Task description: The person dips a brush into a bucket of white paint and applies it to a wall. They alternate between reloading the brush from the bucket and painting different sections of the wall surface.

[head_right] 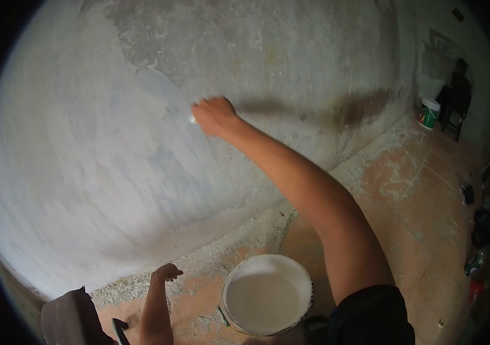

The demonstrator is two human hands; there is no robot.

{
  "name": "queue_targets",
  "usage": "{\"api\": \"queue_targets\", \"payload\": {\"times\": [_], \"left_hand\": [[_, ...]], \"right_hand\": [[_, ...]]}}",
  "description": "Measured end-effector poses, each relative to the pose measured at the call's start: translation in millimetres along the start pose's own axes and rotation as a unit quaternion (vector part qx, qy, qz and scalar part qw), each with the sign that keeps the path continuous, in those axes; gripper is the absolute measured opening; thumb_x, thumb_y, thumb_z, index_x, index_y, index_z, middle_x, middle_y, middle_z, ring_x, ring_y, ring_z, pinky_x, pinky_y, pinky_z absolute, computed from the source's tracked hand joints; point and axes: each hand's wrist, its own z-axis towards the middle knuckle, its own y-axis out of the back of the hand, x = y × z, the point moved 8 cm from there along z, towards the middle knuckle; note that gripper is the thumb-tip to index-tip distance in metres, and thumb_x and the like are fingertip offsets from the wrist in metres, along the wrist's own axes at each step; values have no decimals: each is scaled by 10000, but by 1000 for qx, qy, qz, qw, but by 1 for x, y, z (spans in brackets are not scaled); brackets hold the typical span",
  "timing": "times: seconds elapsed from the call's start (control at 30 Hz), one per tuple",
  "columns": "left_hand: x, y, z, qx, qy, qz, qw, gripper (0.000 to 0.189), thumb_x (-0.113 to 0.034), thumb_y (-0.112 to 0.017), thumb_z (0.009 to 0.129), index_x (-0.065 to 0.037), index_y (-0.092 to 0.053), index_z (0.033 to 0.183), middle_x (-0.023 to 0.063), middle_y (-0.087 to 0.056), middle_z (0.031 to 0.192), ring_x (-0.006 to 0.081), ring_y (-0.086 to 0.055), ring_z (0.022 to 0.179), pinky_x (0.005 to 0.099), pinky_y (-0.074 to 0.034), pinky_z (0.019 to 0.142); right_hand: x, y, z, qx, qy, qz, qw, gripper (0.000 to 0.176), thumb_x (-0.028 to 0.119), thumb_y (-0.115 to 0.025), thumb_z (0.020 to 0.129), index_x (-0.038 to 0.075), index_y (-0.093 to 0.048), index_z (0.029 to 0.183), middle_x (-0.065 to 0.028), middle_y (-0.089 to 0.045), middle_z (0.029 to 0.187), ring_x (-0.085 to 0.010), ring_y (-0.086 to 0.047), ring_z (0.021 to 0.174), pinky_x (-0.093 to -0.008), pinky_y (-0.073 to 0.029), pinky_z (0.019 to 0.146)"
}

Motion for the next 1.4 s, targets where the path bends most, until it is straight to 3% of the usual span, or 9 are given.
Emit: {"api": "queue_targets", "payload": {"times": [0.07, 0.23, 0.53, 0.73, 0.77, 0.87, 0.97, 1.17, 1.4], "left_hand": [[-6, 2, -7, 12, 7, -9, 1000, 482, -450, -543, 772, 13, -655, 696, 152, -637, 684, 271, -626, 681, 384, -477, 701], [-20, -8, 10, 49, 10, 61, 997, 475, -441, -523, 797, 16, -653, 797, 134, -650, 756, 250, -625, 687, 379, -484, 681], [-47, -13, 32, 56, -2, 107, 993, 486, -480, -550, 771, -28, -650, 919, 172, -613, 1005, 326, -566, 979, 412, -452, 834], [-59, -5, 27, 28, -13, 89, 996, 456, -450, -558, 773, -48, -639, 972, 157, -597, 1060, 318, -553, 1009, 410, -449, 851], [-60, -2, 28, -34, -68, 91, 993, 511, -483, -500, 793, -3, -649, 700, 150, -642, 758, 327, -605, 768, 417, -464, 733], [-46, -10, 55, -93, -65, 88, 990, 509, -499, -518, 781, -10, -649, 736, 142, -647, 797, 316, -605, 783, 420, -460, 737], [-46, -10, 49, 15, 17, 44, 999, 480, -469, -602, 740, -68, -633, 1003, 137, -595, 1079, 301, -550, 1025, 412, -449, 852], [-73, 13, 38, -2, 8, 35, 999, 505, -484, -613, 735, -58, -628, 1007, 138, -600, 1068, 301, -555, 1020, 413, -453, 850], [-69, 0, 55, -16, -33, 54, 998, 498, -476, -612, 730, -43, -637, 975, 143, -604, 1057, 309, -561, 1005, 402, -456, 850]], "right_hand": [[-6, 35, 41, -10, -3, -30, 999, 178, 75, -524, 726, 42, -601, 883, -160, -630, 856, -313, -613, 795, -411, -485, 643], [-2, 148, 72, -282, -40, 39, 958, 202, 37, -499, 734, 39, -623, 893, -150, -644, 849, -276, -635, 809, -389, -508, 663], [10, 7, 35, -142, -61, 92, 984, 246, 75, -439, 817, 56, -557, 1032, -161, -626, 838, -326, -617, 738, -425, -491, 642], [34, -66, -44, 25, 19, 14, 999, 220, 4, -492, 736, -13, -551, 948, -205, -599, 795, -310, -619, 645, -383, -491, 559], [35, -61, -40, 22, 27, 15, 999, 220, 4, -492, 736, -13, -551, 948, -205, -599, 795, -310, -619, 645, -383, -491, 559], [29, -44, -23, 130, -29, 45, 990, 206, 77, -488, 786, -18, -538, 963, -204, -604, 780, -317, -617, 714, -419, -478, 629], [39, -5, 27, 74, -2, 17, 997, 151, 50, -537, 726, -13, -579, 857, -185, -622, 828, -322, -618, 789, -412, -489, 644], [44, 86, 124, -22, -9, -32, 999, 170, 151, -575, 762, -11, -608, 803, -166, -624, 764, -287, -608, 675, -382, -482, 605], [35, 132, 104, -205, -54, -52, 976, 207, 63, -487, 768, -4, -594, 931, -175, -633, 800, -327, -626, 715, -415, -500, 633]]}}
